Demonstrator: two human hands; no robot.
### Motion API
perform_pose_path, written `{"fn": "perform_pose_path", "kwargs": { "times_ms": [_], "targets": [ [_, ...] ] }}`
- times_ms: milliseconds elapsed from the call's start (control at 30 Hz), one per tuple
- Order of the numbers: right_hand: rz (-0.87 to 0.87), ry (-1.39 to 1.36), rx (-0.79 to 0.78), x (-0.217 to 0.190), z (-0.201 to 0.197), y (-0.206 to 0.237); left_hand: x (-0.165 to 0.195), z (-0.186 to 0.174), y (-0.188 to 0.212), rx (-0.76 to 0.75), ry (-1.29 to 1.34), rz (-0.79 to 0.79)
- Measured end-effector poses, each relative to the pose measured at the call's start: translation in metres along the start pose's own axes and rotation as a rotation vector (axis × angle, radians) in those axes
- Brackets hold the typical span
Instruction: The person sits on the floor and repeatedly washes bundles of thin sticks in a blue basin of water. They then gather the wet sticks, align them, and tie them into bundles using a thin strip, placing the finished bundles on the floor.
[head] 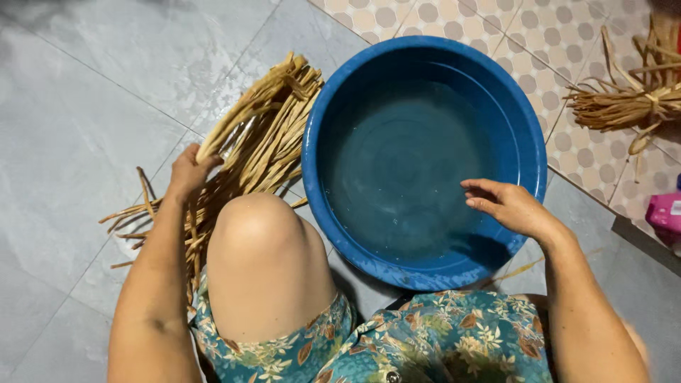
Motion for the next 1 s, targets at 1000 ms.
{"fn": "perform_pose_path", "kwargs": {
  "times_ms": [1000],
  "targets": [
    [-0.87, 0.476, 0.735, -0.144, 0.06, 0.007, 0.327, 0.021, 0.307, -0.022, -0.738, 1.3]
  ]
}}
Point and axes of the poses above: each hand's wrist, its own y-axis away from the middle knuckle, its own z-axis out of the palm, x = y × z, the point moved 2 cm from there along -y, towards the middle knuckle, and after that the axes turned 13 degrees about -z, right-handed, at the moved point
